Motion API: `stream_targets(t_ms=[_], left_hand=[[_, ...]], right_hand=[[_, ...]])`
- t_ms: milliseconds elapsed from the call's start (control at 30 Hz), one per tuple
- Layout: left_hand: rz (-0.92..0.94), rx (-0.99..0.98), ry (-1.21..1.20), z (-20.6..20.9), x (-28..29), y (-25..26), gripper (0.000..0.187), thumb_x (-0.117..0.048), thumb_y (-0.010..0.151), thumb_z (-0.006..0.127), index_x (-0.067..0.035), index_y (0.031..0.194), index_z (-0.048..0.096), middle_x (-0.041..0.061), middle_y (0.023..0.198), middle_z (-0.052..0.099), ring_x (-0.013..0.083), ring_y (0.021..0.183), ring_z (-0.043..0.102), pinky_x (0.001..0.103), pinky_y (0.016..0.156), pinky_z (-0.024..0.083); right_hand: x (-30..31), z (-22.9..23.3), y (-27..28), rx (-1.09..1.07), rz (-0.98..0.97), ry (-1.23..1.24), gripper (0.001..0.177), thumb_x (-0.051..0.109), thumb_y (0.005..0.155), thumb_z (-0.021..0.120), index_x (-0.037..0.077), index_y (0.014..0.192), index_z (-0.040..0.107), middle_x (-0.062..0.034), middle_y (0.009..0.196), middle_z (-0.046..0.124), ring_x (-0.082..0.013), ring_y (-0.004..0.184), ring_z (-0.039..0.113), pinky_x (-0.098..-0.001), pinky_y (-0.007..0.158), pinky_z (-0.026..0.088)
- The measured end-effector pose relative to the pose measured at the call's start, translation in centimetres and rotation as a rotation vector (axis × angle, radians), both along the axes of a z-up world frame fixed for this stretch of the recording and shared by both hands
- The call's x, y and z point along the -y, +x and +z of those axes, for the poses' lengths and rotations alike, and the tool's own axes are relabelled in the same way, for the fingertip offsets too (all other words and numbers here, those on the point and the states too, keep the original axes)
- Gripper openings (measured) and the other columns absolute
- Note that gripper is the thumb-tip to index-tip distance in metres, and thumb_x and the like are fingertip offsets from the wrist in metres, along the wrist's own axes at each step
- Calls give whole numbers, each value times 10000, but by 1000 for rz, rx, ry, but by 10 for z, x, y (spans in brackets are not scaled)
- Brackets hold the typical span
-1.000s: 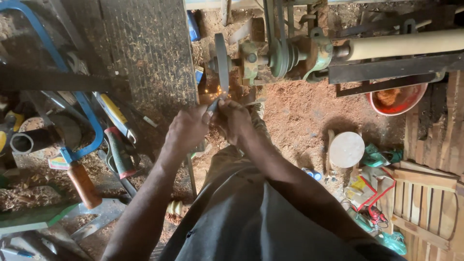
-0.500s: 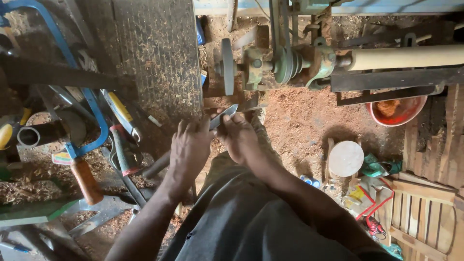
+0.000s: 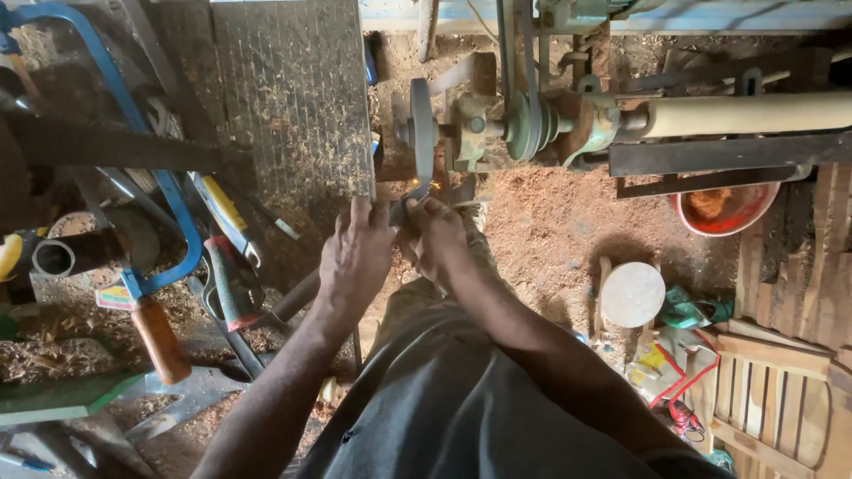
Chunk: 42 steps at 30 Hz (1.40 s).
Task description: The person uses a woodworking chisel to shape a piece of wood on a rotating lathe after sharpening the tool.
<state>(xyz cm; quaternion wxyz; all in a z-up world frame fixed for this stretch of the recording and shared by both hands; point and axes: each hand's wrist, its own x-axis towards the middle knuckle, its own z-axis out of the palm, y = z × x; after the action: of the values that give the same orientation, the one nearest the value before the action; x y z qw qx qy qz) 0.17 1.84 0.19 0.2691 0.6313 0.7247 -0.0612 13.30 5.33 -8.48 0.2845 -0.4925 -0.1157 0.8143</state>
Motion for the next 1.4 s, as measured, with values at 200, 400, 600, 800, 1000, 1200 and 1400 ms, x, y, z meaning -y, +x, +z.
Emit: stream_targets(t_ms=[200,400,600,800,1000,1200,1400], left_hand=[[19,17,109,-9,7,-1,381,-238,980,630,20,1243,537,216,1209,519,368,1045,639,414,698,642],[4,16,172,-7,6,0,338,-212,976,632,23,1208,560,199,1153,530,347,1041,645,423,677,637],[18,10,117,-19,7,-2,314,-173,997,610,34,1227,555,217,1158,521,331,975,656,405,669,641],[4,14,74,-18,2,-2,430,-224,999,605,4,1335,464,247,1232,511,360,1013,649,435,699,644],[10,6,113,-22,4,-2,571,-161,963,614,-38,1477,396,241,1193,535,352,999,654,420,679,648],[6,10,98,-15,5,1,401,-225,1000,616,32,1298,536,227,1194,525,330,1026,647,406,710,646],[16,2,135,-18,7,0,332,-141,964,622,20,1248,562,179,1143,523,298,1040,641,395,711,637]], right_hand=[[0,-8,1,-89,28,96,258,132,1103,452,2,956,619,-65,682,590,-118,431,509,-279,365,452],[-2,-7,4,-56,13,21,267,149,1089,437,9,952,618,-80,705,639,-120,427,522,-279,364,468],[-2,-10,6,-67,16,27,282,129,1117,434,-4,983,642,-84,700,631,-126,423,531,-283,357,472],[-8,4,8,-24,219,243,397,217,1099,376,3,937,669,-87,594,606,-134,329,497,-285,241,400],[-7,-9,10,-133,42,-1,303,153,1156,395,1,1034,627,-81,691,625,-145,433,537,-319,359,459],[-11,-5,16,4,317,249,454,266,1138,322,-40,929,583,-92,589,592,-168,305,478,-320,239,385],[-3,-18,7,-35,127,88,305,202,1133,427,-8,1010,612,-59,617,561,-146,378,506,-315,317,445]])
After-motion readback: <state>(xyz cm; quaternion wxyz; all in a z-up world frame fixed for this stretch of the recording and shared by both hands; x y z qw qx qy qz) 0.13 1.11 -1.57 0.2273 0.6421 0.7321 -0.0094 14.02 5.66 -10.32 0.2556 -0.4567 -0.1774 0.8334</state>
